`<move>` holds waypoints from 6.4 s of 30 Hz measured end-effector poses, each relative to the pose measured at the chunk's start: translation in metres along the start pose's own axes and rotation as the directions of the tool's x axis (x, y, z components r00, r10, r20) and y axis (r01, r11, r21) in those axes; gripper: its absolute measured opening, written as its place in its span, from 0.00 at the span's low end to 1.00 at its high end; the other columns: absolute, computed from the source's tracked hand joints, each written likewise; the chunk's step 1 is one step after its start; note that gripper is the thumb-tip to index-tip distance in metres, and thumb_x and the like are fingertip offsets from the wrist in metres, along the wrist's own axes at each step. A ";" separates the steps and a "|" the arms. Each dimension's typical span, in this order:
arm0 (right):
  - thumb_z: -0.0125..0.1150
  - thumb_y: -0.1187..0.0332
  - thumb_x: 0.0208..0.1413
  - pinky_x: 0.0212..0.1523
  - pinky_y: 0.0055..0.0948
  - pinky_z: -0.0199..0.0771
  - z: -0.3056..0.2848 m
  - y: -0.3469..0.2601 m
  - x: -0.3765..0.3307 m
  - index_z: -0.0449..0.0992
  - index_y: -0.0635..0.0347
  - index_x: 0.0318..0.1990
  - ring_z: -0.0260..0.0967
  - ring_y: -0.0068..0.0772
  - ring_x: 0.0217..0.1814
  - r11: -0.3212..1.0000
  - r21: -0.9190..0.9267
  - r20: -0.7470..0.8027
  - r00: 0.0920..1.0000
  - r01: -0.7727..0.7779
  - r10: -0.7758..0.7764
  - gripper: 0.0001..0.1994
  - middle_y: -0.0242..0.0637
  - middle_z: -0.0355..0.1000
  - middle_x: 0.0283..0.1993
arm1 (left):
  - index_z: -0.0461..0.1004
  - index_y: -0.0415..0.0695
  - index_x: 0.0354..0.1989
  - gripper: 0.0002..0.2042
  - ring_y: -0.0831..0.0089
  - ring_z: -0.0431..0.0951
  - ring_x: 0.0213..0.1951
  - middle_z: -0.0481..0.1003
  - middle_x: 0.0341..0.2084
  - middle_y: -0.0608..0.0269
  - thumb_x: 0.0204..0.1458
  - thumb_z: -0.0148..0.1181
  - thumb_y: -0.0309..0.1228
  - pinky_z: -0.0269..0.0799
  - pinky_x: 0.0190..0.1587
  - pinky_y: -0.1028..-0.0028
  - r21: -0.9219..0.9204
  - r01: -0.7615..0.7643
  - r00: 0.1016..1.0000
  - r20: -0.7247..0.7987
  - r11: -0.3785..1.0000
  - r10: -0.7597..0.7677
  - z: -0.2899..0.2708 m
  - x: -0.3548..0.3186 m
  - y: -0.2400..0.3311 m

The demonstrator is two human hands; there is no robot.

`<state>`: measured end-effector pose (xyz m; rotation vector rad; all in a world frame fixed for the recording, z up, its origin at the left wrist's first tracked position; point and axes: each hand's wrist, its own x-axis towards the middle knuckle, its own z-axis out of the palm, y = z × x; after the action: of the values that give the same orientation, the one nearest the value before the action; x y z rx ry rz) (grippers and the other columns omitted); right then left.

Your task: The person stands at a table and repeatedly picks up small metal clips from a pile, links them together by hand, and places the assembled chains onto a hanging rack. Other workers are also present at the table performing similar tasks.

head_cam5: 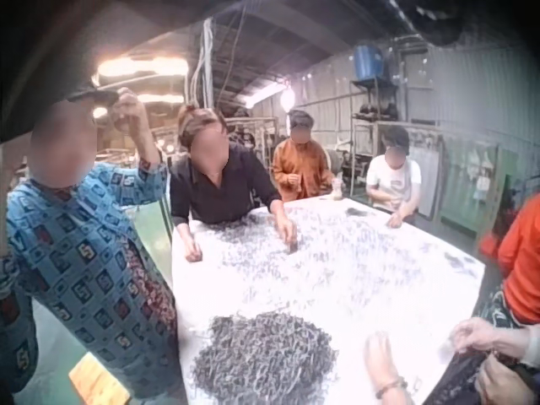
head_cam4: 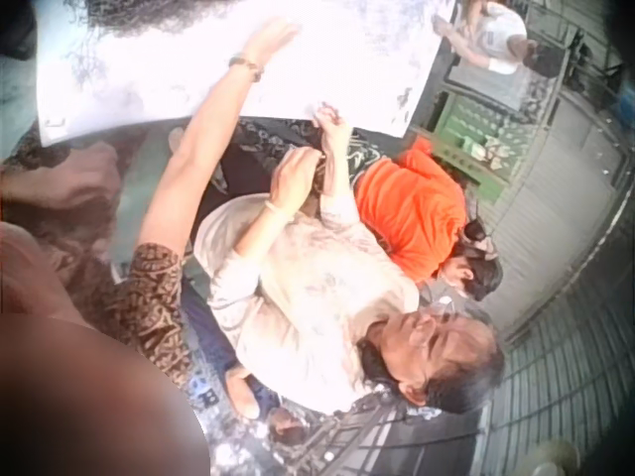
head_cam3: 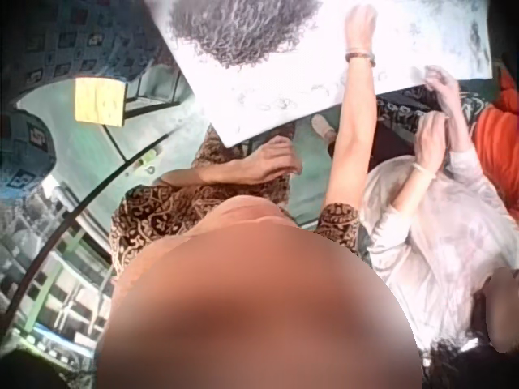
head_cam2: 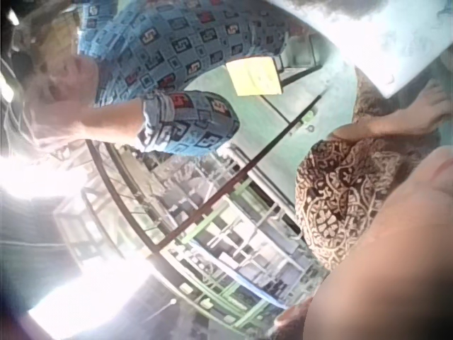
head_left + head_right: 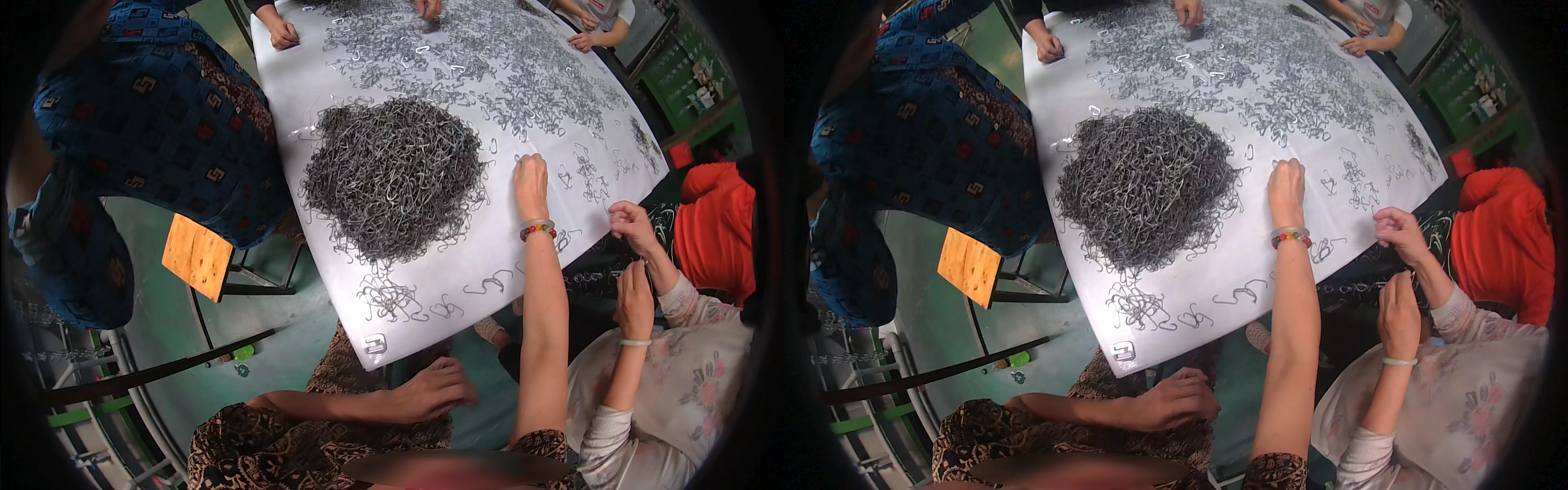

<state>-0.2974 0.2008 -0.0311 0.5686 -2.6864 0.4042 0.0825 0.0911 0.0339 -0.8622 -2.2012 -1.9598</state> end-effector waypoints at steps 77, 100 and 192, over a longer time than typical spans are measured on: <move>0.58 0.83 0.54 0.36 0.22 0.78 -0.254 -0.148 -0.292 0.70 0.72 0.51 0.75 0.27 0.35 0.347 0.915 0.038 0.899 -0.206 0.436 0.16 0.45 0.76 0.37 | 0.73 0.37 0.37 0.05 0.64 0.78 0.43 0.77 0.40 0.56 0.53 0.58 0.23 0.74 0.45 0.69 -0.034 0.087 0.966 -0.242 0.996 -0.092 0.001 0.026 0.049; 0.51 0.84 0.45 0.36 0.47 0.71 0.031 -0.038 0.046 0.74 0.73 0.26 0.71 0.61 0.35 0.983 0.142 0.119 0.984 0.114 -0.131 0.05 0.61 0.70 0.30 | 0.73 0.43 0.39 0.06 0.69 0.74 0.44 0.75 0.39 0.64 0.55 0.58 0.28 0.66 0.55 0.62 -0.138 0.041 0.996 -0.071 0.990 -0.051 0.008 0.001 -0.010; 0.60 0.84 0.52 0.36 0.17 0.75 -0.213 -0.150 -0.330 0.69 0.70 0.42 0.75 0.20 0.39 0.388 0.898 -0.010 0.872 -0.208 0.490 0.11 0.38 0.76 0.38 | 0.72 0.33 0.38 0.09 0.70 0.79 0.31 0.76 0.32 0.55 0.56 0.59 0.28 0.79 0.40 0.72 -0.497 0.535 0.821 0.115 0.683 -0.560 -0.070 0.049 -0.001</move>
<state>0.1104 0.2521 0.0552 0.1051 -2.0898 1.9281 0.0192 0.0436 0.0661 -0.1396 -2.0940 -2.8949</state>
